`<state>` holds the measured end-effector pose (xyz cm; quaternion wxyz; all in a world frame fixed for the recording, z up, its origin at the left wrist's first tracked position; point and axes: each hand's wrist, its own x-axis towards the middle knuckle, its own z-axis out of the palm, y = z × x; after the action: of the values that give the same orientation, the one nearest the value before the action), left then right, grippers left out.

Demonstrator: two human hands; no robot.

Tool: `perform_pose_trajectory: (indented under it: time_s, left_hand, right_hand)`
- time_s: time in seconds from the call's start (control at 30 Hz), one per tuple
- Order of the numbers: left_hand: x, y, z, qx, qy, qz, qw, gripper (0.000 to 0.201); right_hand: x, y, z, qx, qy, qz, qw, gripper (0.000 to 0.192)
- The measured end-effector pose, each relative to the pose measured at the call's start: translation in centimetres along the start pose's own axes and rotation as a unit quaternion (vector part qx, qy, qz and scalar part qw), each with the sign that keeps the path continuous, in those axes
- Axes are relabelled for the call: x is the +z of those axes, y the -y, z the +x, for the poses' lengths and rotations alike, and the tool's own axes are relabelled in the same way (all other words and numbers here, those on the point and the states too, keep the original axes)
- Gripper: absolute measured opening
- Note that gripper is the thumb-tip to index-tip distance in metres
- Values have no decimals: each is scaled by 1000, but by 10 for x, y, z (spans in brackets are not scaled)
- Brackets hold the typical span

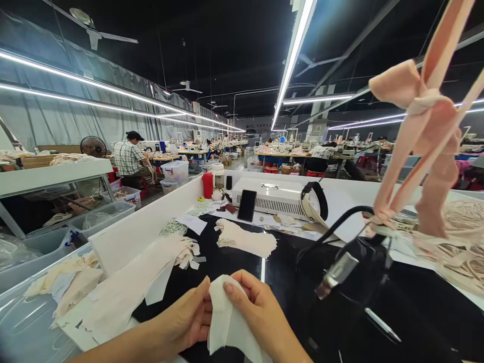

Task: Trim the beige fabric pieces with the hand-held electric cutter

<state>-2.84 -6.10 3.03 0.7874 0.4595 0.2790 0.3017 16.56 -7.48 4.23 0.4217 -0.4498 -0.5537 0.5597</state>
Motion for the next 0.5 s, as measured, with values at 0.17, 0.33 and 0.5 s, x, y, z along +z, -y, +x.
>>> perform_pose_trajectory:
  time_s: [0.17,0.33,0.5]
  left_hand:
    - [1,-1,3,65,-7,16,998,77]
    - [-7,8,17,38,-125,-12,991,67]
    - [-2,9,22,25,-117,-104,987,70]
  right_hand:
    - [4,-9,15,-1,-3,8,1000,60]
    - [7,-21,25,1,3,12,1000,62]
    - [5,-25,28,8,-4,14,1000,62]
